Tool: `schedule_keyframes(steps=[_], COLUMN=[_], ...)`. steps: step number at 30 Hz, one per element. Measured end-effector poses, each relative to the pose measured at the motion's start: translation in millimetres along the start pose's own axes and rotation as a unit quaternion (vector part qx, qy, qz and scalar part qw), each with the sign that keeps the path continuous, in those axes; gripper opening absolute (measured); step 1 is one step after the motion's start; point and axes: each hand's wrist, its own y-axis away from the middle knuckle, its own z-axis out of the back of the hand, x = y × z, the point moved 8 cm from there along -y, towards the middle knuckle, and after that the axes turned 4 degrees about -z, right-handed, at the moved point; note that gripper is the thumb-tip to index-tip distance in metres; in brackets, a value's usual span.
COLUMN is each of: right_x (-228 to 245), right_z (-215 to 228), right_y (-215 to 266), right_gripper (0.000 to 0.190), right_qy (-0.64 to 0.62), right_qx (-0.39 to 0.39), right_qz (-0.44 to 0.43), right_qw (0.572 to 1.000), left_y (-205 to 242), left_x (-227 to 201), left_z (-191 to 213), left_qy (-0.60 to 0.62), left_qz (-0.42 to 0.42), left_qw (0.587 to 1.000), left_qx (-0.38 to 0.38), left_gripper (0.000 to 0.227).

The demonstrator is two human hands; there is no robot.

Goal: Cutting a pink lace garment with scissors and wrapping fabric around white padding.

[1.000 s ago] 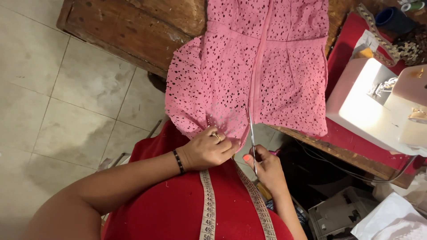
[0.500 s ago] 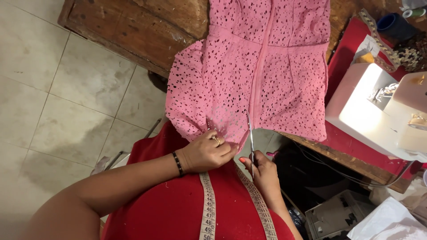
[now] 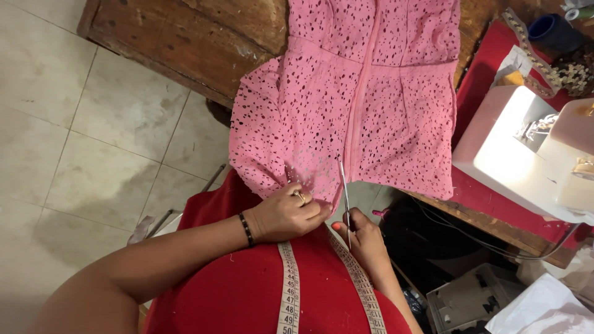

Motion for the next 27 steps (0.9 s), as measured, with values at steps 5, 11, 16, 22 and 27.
schedule_keyframes(steps=[5, 11, 16, 22, 27], right_x=[4, -5, -16, 44, 49], right_z=[1, -7, -13, 13, 13], right_y=[10, 14, 11, 15, 9], right_gripper=[0.057, 0.056, 0.050, 0.060, 0.062], right_qy=[-0.026, -0.060, -0.076, -0.091, -0.081], right_qx=[-0.011, -0.023, -0.045, 0.055, 0.061], right_qz=[-0.039, -0.046, -0.007, -0.048, -0.067], right_qw=[0.999, 0.997, 0.996, 0.993, 0.993], left_y=[-2, -3, -6, -3, -11], left_x=[-1, 1, 2, -3, -1], left_z=[0, -1, 0, -1, 11], left_qy=[-0.002, 0.004, -0.001, 0.040, 0.034], left_qz=[-0.003, -0.008, -0.020, -0.043, -0.047], left_qw=[1.000, 1.000, 0.999, 0.997, 0.998], left_qx=[0.000, 0.019, 0.033, 0.042, 0.029], left_gripper=[0.012, 0.014, 0.017, 0.020, 0.021])
